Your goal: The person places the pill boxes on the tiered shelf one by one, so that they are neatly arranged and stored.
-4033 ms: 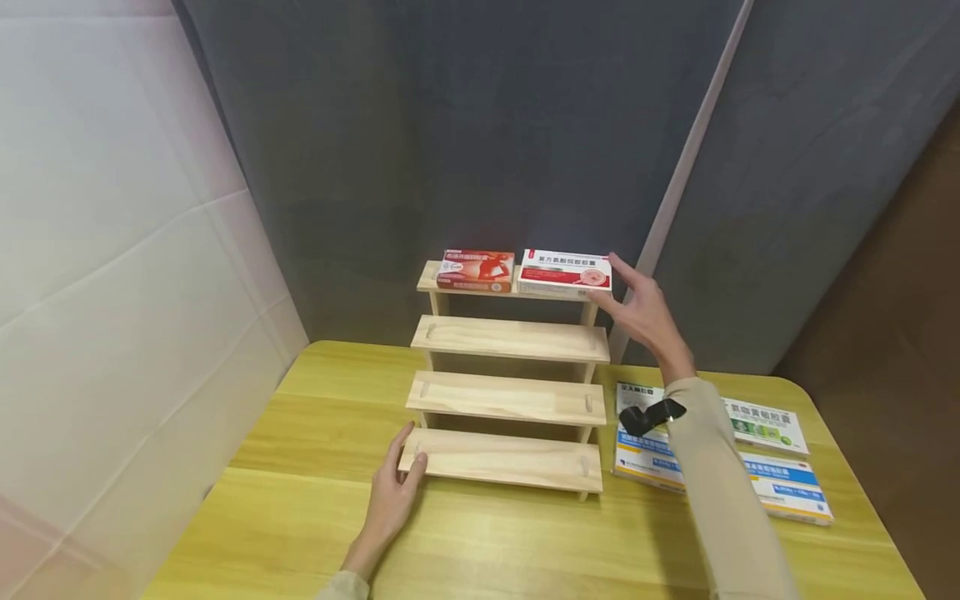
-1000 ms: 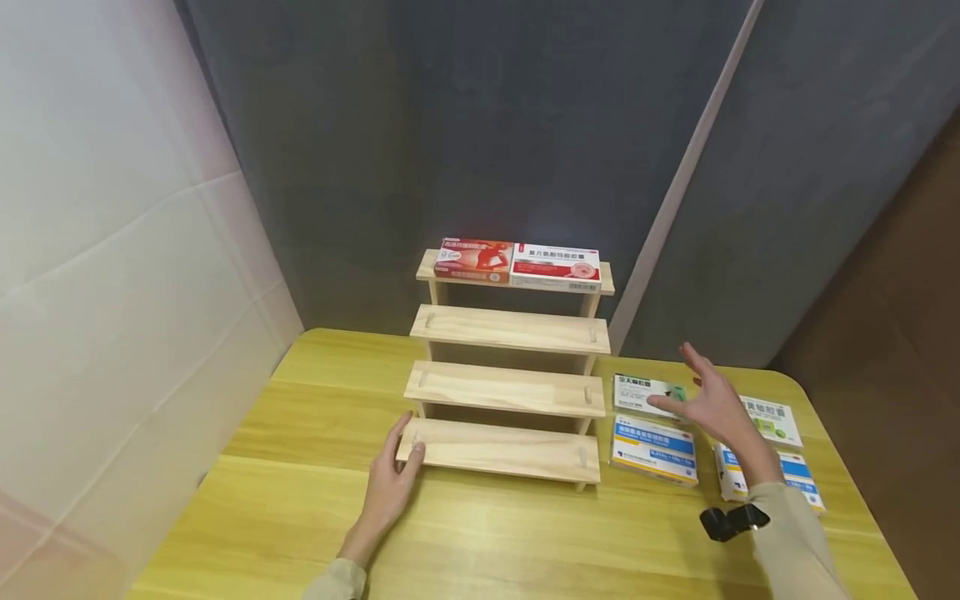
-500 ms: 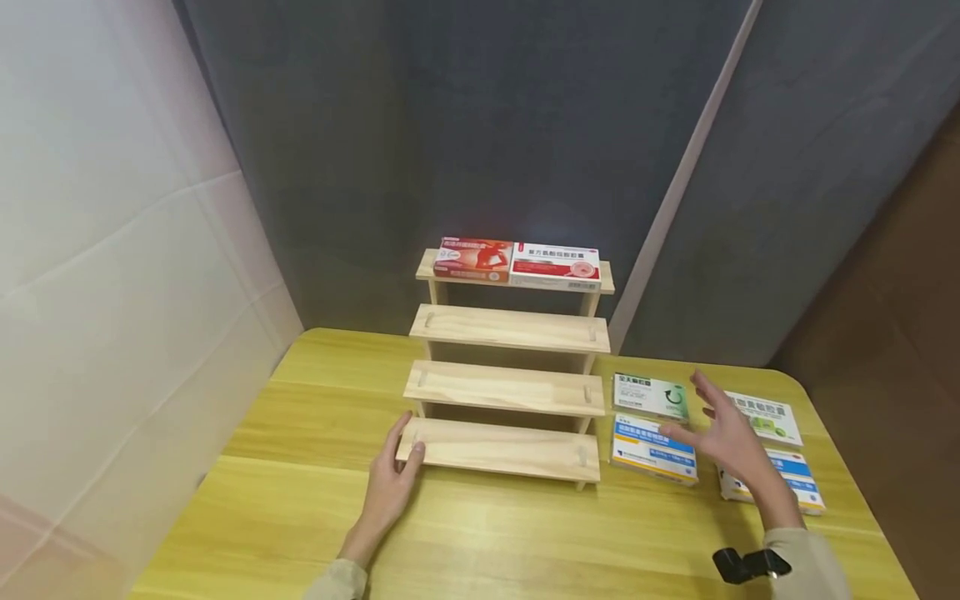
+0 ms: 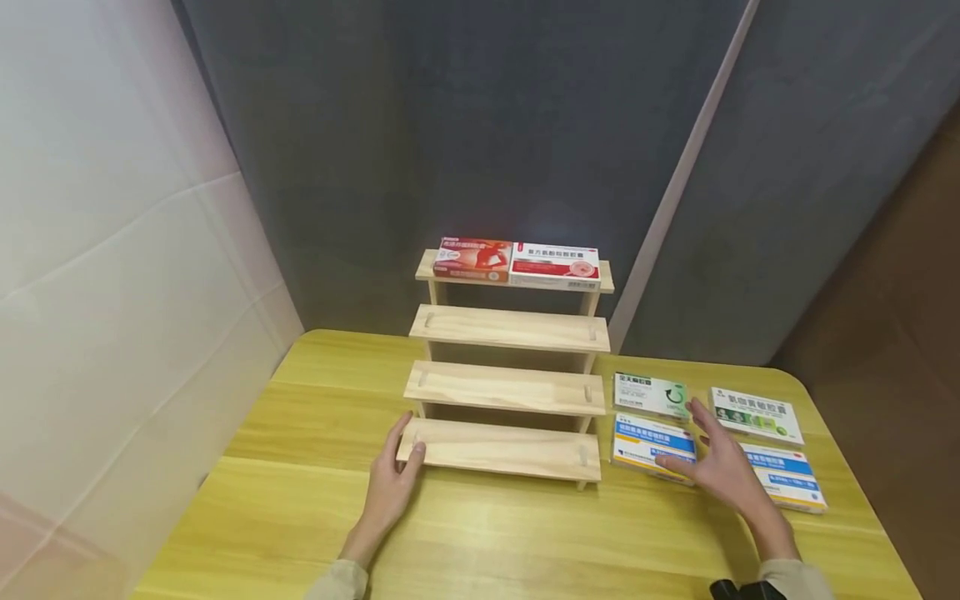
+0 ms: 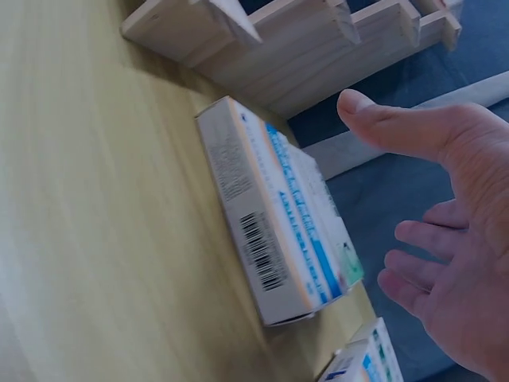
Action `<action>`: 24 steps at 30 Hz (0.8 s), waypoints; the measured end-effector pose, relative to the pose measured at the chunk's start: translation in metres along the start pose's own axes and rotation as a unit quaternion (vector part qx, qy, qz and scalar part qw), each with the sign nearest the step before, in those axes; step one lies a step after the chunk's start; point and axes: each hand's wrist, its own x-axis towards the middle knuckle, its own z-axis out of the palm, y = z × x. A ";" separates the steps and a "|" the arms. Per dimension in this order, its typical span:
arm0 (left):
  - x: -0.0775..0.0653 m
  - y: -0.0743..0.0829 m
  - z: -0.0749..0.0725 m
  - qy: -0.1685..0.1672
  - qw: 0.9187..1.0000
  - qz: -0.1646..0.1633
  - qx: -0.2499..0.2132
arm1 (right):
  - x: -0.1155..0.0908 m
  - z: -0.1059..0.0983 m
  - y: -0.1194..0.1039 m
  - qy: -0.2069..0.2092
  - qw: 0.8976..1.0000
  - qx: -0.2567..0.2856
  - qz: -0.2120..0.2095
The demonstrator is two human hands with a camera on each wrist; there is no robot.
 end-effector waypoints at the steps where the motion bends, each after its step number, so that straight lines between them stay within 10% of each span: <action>1: 0.000 0.000 0.000 0.001 1.000 0.001 0.000 | -0.001 0.002 0.002 0.002 1.000 0.001 0.003; 24: 0.001 -0.001 0.001 0.000 1.000 -0.005 -0.005 | -0.004 0.024 0.031 -0.017 1.000 0.010 0.017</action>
